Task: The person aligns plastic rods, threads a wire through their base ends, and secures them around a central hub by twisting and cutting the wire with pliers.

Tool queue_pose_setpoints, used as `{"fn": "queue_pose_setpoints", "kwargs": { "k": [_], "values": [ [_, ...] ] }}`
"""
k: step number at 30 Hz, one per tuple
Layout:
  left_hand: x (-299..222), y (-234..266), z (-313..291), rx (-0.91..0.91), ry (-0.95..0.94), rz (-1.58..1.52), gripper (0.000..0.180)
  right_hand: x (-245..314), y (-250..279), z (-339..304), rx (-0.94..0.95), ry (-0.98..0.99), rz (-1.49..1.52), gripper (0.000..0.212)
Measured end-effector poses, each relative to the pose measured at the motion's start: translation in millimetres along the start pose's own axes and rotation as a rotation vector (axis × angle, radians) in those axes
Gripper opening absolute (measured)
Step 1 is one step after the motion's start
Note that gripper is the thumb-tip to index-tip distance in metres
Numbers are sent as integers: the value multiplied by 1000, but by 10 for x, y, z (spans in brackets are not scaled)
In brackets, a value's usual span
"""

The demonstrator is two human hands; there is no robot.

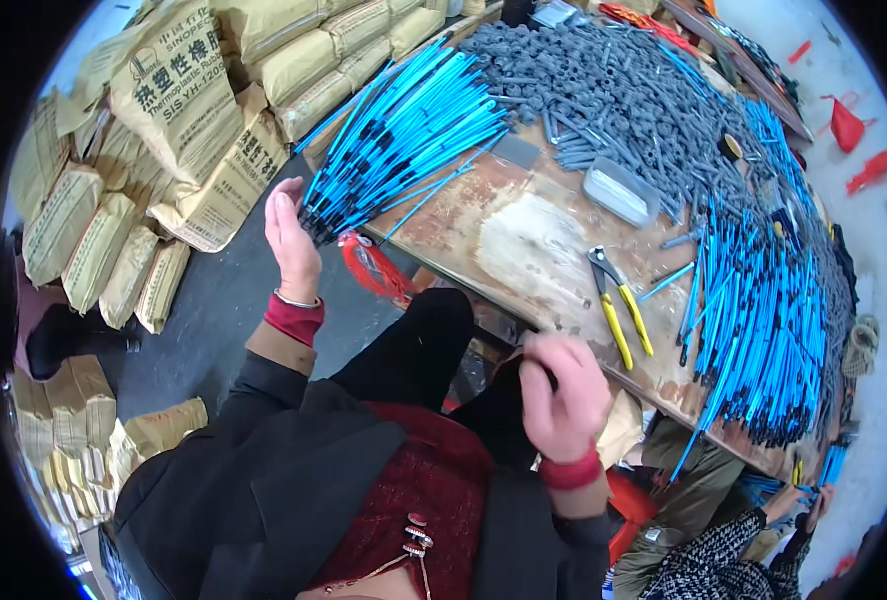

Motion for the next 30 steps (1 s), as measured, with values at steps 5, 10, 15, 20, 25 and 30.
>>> {"fn": "queue_pose_setpoints", "kwargs": {
  "k": [5,10,15,20,25,30],
  "values": [
    [-467,-55,228,-193,-145,110,27,948,641,125,402,640,1074,6],
    [-1172,-727,-143,-24,-585,-50,30,1080,826,49,342,643,1160,28],
    [-872,-1706,-895,696,-439,91,35,913,931,-7,410,585,1057,32],
    [-463,-2320,-1402,887,-402,66,36,247,1048,146,75,199,55,4],
    [-360,-2462,-1501,893,-499,84,37,-1547,1254,411,-54,-408,-746,16],
    [-320,-2402,-1464,881,-429,25,36,-1510,1802,338,-290,-459,-1038,17]
  ]
}}
Point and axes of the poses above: each hand's wrist, its own z-axis towards the middle knuckle, its own y-axis out of the back of the hand, x = y × z, the point moved 5 cm from there along z, towards the middle knuckle, and after that the axes turned 9 degrees about -z, right-handed, at the moved point
